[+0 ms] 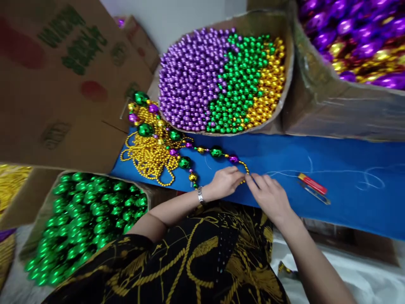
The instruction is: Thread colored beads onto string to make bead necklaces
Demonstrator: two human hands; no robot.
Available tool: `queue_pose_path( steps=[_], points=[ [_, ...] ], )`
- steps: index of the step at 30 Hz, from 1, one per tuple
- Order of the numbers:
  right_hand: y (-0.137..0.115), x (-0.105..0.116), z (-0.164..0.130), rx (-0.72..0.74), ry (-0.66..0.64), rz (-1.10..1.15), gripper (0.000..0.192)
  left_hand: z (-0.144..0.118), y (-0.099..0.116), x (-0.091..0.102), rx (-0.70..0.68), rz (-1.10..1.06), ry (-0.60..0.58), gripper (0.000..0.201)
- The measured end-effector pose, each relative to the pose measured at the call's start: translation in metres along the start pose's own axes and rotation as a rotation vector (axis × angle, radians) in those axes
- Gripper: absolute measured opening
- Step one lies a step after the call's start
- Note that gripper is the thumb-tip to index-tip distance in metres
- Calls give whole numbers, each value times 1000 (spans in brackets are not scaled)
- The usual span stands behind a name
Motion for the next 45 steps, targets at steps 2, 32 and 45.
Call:
queue_pose_path(
  steps=[2, 32, 45],
  points=[
    [-3, -6, 0, 52, 19, -19, 28, 1, -1, 3, -20, -96, -34, 24],
    [-26, -14, -97, -953, -28, 1168, 35, -10, 0, -22, 633, -1577, -386, 34],
    [-55, 11, -119, -985, -224, 1294, 32, 9, 5, -31, 519, -1805, -380, 43]
  ],
)
Point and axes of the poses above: each hand's wrist, its own z-axis towards the middle knuckle, its own x-axis out of the back of the hand, y = z × x, the point moved 2 cm from there along z, towards the middle knuckle, and after that the axes turned 5 degrees about z, right-handed, at the moved point
